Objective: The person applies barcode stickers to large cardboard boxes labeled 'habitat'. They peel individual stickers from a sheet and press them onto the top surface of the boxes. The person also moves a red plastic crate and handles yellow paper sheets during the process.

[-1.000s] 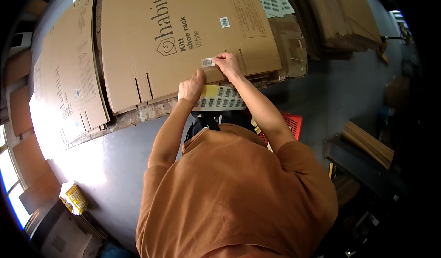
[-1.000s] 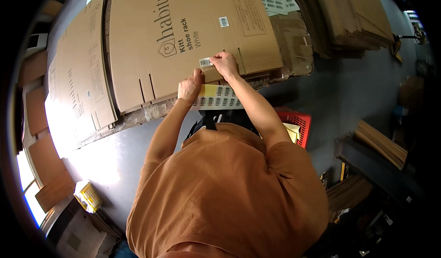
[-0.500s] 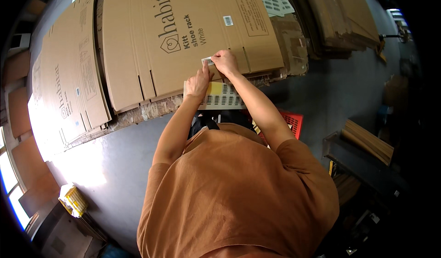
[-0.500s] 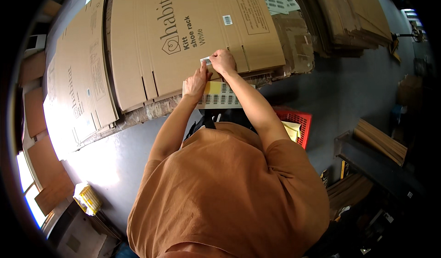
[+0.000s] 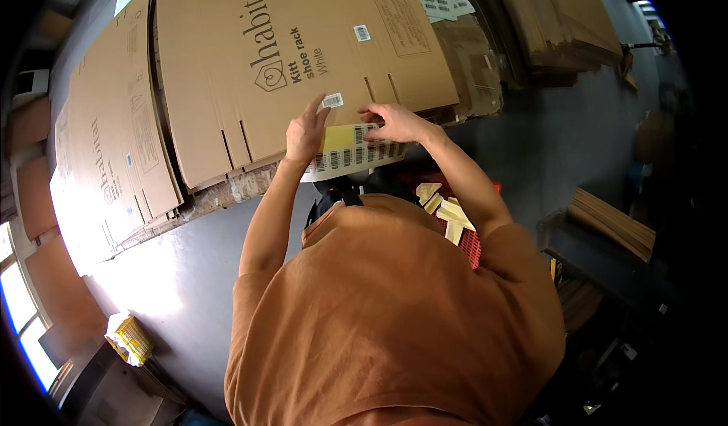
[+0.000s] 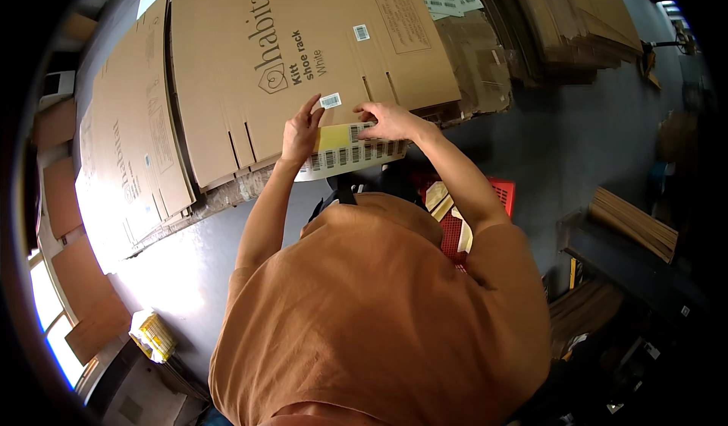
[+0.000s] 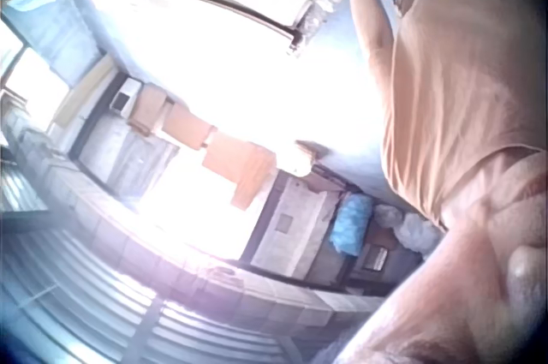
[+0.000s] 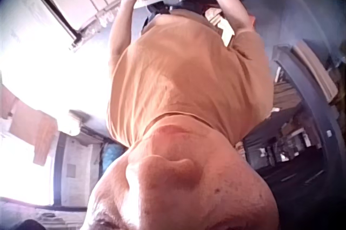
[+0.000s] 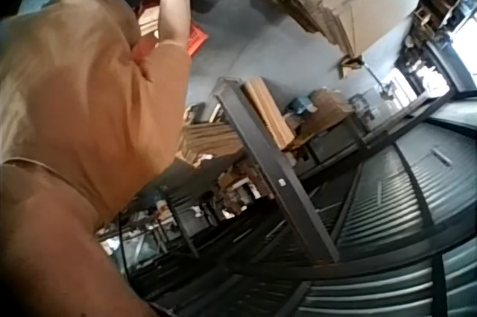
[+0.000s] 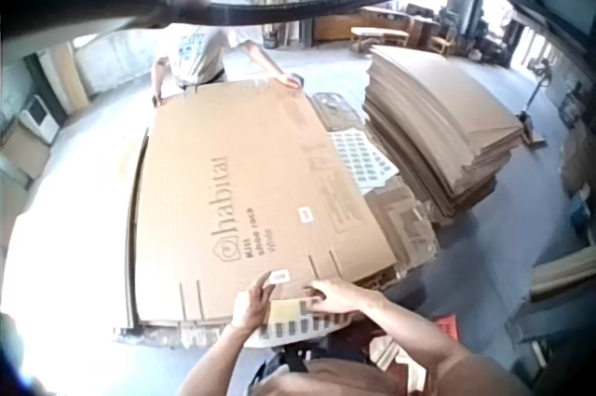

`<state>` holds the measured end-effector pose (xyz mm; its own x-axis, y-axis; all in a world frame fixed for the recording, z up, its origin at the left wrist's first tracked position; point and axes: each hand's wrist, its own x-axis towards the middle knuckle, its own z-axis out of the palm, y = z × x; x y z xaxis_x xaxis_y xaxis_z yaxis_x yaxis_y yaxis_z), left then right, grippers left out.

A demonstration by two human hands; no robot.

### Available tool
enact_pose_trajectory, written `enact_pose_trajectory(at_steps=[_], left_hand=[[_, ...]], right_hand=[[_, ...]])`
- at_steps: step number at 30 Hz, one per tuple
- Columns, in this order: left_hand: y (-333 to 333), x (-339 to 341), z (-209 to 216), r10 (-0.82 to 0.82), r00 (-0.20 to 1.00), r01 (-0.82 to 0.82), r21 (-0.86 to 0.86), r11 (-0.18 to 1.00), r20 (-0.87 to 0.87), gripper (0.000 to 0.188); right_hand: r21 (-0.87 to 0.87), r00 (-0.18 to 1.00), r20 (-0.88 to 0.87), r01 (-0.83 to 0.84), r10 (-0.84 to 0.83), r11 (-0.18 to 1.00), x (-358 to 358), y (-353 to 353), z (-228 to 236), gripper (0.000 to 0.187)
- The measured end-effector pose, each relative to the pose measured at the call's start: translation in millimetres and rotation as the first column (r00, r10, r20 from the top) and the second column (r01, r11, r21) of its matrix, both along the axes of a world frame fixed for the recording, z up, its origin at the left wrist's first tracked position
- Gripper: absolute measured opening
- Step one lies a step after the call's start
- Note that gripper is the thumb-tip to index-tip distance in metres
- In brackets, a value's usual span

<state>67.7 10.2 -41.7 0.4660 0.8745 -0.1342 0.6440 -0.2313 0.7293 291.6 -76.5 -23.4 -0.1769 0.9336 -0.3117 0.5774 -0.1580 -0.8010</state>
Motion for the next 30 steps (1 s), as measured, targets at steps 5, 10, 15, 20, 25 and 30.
enact_pose_trajectory(at_steps=[5,10,15,20,25,30], left_hand=[[-4,23,23,-0.003,1.0,0.003,0.037,0.999,0.0,0.034],[-14,57,30,-0.206,0.974,0.22,0.604,0.766,-0.094,0.027],[-32,99,26,-0.216,0.973,0.228,0.519,0.824,-0.084,0.023],[-25,118,18,-0.073,0.992,0.099,0.261,0.96,-0.106,0.022],[-11,120,11,-0.001,0.995,0.013,0.12,0.993,-0.104,0.025],[1,121,8,0.03,0.995,-0.02,0.102,0.995,-0.095,0.024]], right_hand=[[-0.046,0.998,-0.067,0.016,-0.019,0.999,23,-6,21,0.028],[0.034,0.997,0.008,0.078,-0.078,0.996,41,-10,49,0.02],[0.105,0.996,0.068,0.042,-0.049,0.994,62,-9,49,0.019],[0.369,0.995,0.096,-0.001,-0.036,0.929,68,-7,32,0.016],[0.63,0.967,0.225,-0.054,-0.115,0.775,59,2,22,0.009],[0.666,0.976,0.194,-0.06,-0.096,0.743,60,17,10,0.012]])
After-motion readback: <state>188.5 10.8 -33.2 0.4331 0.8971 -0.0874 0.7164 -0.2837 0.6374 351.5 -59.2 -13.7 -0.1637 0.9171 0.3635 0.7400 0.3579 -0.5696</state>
